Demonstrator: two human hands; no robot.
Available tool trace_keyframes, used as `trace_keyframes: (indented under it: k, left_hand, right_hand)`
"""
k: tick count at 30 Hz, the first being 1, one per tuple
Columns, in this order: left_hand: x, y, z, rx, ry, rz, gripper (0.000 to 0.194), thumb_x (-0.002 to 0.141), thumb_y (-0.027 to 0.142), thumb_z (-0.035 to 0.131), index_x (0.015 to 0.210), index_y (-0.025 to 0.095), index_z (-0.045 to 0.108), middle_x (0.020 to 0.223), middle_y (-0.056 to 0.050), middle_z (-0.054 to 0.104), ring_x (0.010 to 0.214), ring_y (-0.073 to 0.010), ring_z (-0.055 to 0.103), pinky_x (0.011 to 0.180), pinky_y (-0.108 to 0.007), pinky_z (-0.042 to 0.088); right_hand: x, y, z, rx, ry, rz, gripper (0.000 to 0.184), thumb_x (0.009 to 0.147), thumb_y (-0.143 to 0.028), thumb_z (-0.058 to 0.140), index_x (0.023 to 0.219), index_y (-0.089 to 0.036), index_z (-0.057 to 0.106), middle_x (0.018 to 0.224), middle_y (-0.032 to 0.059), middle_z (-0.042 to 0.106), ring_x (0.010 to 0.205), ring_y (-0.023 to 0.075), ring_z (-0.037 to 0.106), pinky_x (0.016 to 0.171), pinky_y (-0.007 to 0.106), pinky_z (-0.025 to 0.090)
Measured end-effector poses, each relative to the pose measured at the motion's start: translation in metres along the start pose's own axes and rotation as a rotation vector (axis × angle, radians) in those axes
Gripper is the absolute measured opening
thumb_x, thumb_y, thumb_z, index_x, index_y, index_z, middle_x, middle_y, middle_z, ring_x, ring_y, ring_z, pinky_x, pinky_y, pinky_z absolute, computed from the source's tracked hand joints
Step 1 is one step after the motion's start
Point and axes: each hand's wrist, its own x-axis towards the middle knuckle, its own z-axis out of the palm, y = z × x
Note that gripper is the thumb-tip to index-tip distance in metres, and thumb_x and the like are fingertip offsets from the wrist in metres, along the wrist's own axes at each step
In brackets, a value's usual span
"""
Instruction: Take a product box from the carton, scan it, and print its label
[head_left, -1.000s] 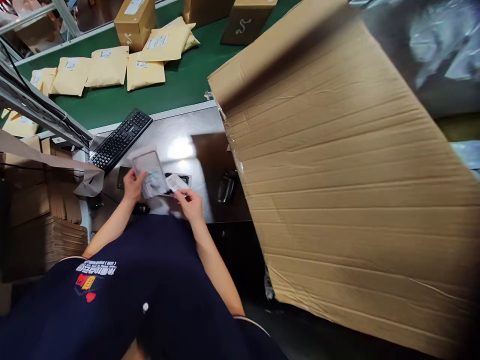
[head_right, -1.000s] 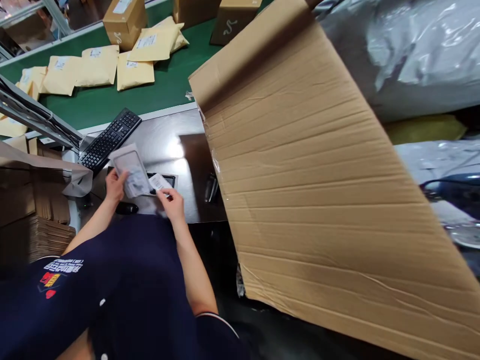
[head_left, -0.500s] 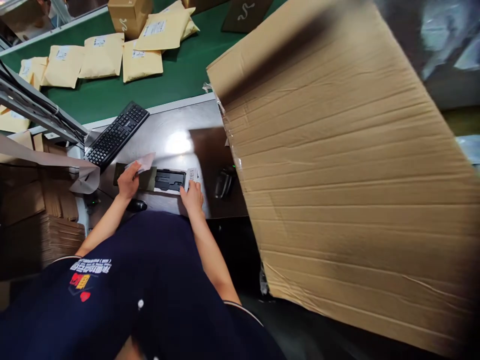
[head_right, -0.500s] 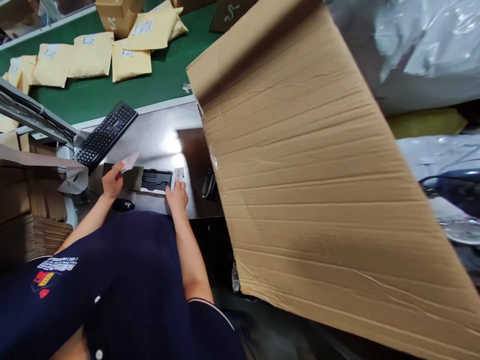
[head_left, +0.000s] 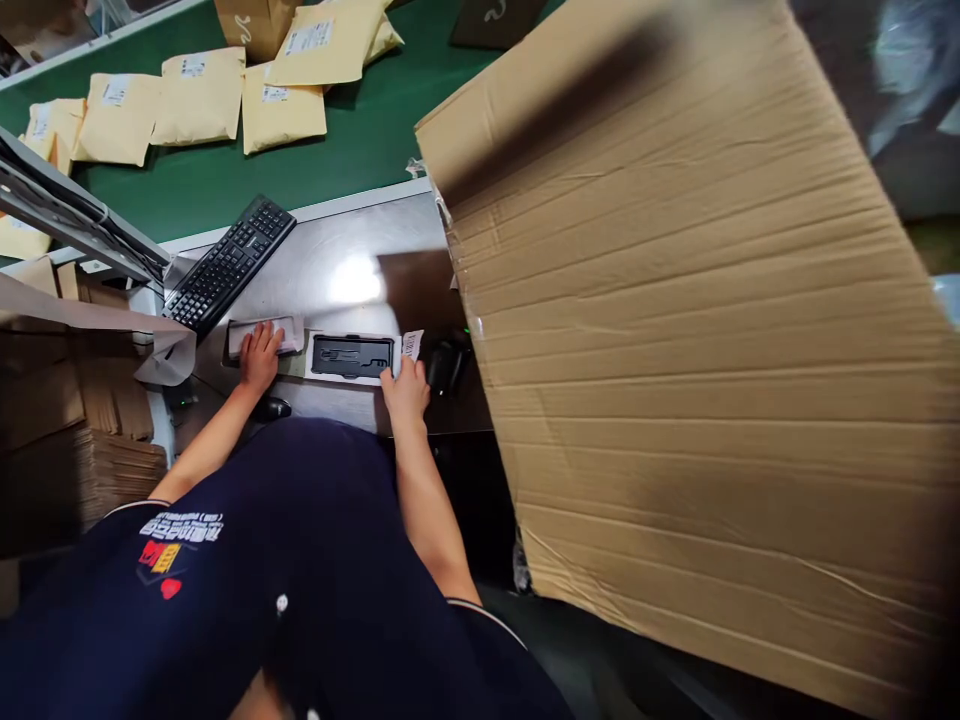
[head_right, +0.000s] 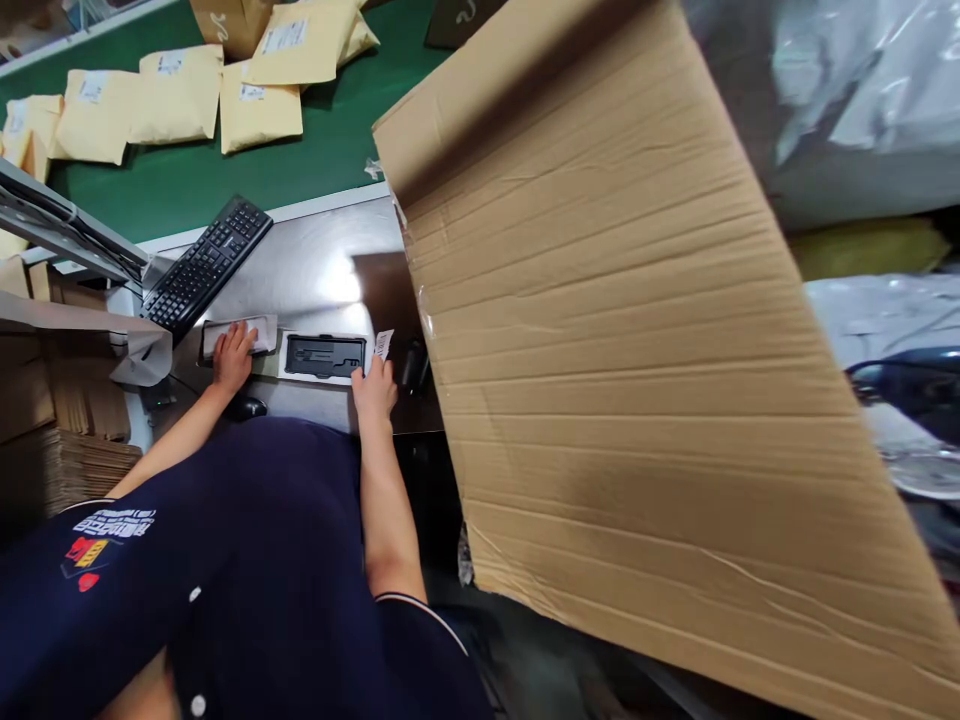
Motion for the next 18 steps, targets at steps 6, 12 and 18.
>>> trace_keyframes:
  k: [6, 12, 18]
  left_hand:
    - [0.007, 0.024, -0.017, 0.013, 0.019, -0.026, 0.058, 0.088, 0.008, 0.045, 0.140, 0.021, 0.065, 0.160, -0.013, 0.049, 0.155, -0.0324, 0.035, 0.130, -0.056, 0.019]
    - [0.015, 0.090, 0.000, -0.007, -0.095, 0.170, 0.060, 0.091, 0.010, 0.044, 0.148, 0.023, 0.057, 0.164, -0.010, 0.045, 0.154, -0.0348, 0.036, 0.125, -0.052, 0.034]
    - [-0.001, 0.153, 0.037, 0.067, -0.562, 0.293, 0.069, 0.086, 0.023, 0.072, 0.151, 0.017, 0.050, 0.165, -0.023, 0.038, 0.154, -0.0457, 0.030, 0.122, -0.069, 0.030]
  right_hand:
    - [-0.006, -0.003, -0.005, -0.011, -0.065, 0.032, 0.052, 0.096, -0.043, 0.055, 0.140, -0.016, 0.061, 0.127, 0.0194, 0.060, 0.102, 0.0326, 0.065, 0.082, 0.041, 0.052]
    - [-0.026, 0.005, -0.014, 0.073, 0.019, 0.032, 0.051, 0.097, -0.039, 0.046, 0.140, -0.015, 0.063, 0.132, 0.0200, 0.063, 0.108, 0.0329, 0.065, 0.089, 0.043, 0.052]
    - [-0.057, 0.006, -0.037, 0.355, 0.221, -0.089, 0.043, 0.097, -0.041, 0.043, 0.112, -0.016, 0.073, 0.108, 0.0165, 0.072, 0.103, 0.0286, 0.070, 0.094, 0.043, 0.055]
